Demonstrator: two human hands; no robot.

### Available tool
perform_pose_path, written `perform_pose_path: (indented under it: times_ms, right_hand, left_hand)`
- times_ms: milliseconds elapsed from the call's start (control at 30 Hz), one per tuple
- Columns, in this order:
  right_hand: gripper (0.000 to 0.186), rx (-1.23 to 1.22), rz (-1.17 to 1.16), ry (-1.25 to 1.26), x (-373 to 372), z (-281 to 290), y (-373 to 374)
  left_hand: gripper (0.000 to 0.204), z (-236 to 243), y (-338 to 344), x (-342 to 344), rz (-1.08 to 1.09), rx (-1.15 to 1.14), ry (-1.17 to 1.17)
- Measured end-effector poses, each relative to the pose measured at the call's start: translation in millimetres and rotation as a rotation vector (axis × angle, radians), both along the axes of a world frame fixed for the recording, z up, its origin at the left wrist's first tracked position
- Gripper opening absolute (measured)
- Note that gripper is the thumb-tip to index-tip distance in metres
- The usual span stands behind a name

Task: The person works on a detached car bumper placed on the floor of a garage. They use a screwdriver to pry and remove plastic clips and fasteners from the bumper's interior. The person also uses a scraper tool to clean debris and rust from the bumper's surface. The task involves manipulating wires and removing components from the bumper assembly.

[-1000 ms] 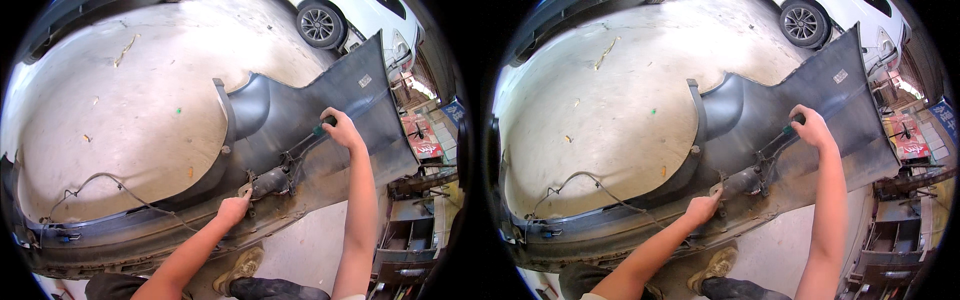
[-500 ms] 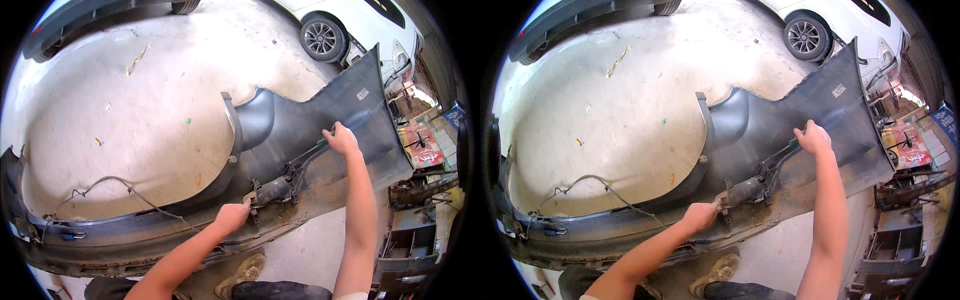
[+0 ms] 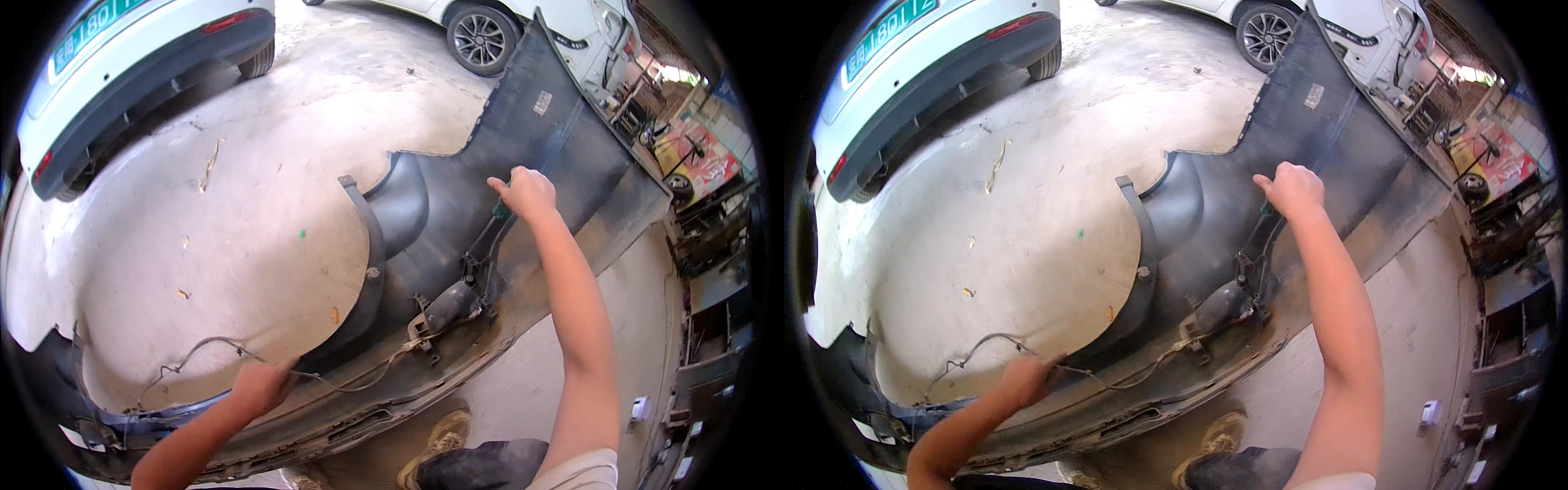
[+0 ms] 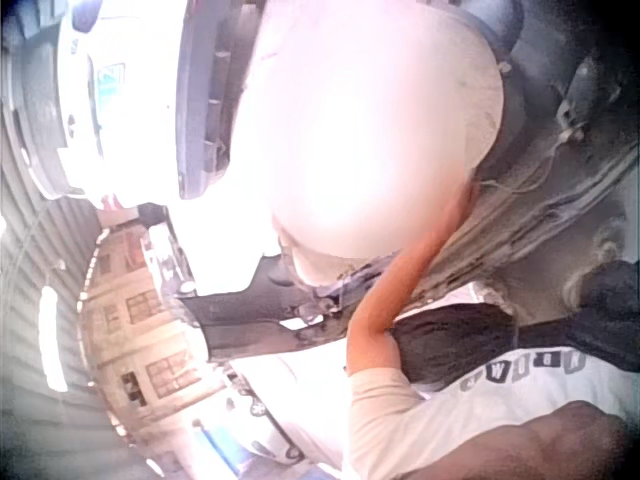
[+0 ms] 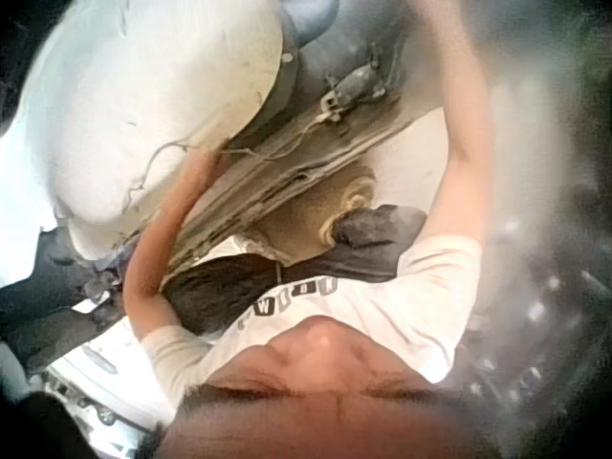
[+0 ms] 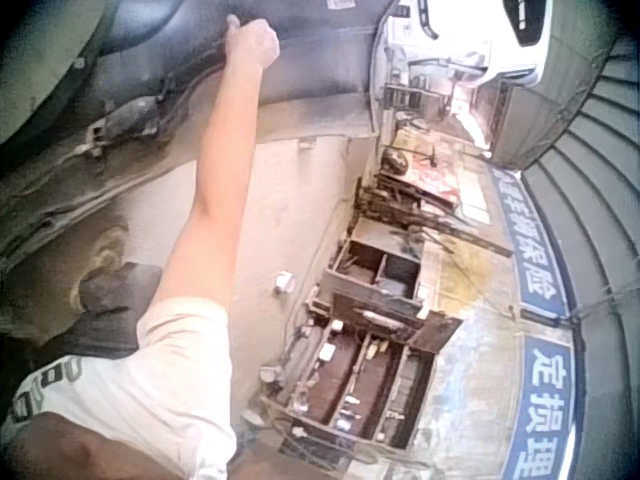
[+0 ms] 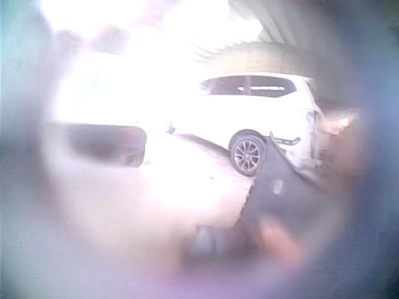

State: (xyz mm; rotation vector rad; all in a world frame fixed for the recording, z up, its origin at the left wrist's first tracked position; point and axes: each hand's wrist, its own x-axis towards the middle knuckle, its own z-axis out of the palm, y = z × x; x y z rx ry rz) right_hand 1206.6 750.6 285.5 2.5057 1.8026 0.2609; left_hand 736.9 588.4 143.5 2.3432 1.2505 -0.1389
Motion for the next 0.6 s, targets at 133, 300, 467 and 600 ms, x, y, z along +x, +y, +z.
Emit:
perform_pose_path:
  times_ms: [133, 300, 467, 600]
  right_hand:
    - [0.030, 0.147, 0.336, 0.222, 11.5, -20.1, 6.3]
    - [0.031, 0.098, 0.099, 0.120, 6.0, -9.2, -3.5]
    - [0.034, 0.086, 0.257, 0.283, 8.9, -13.6, -0.7]
    - [0.031, 0.173, 0.249, 0.329, 22.8, -26.8, 2.4]
  left_hand:
    - [0.038, -21.2, -42.1, -37.8, 0.027, -0.003, -0.045]
    - [0.040, -29.8, -55.8, -24.3, -0.026, -0.084, 0.012]
    - [0.042, -20.3, -47.9, -15.6, -0.067, -0.055, 0.028]
    - [0.041, -21.8, -46.5, -7.3, -0.054, -0.052, -0.021]
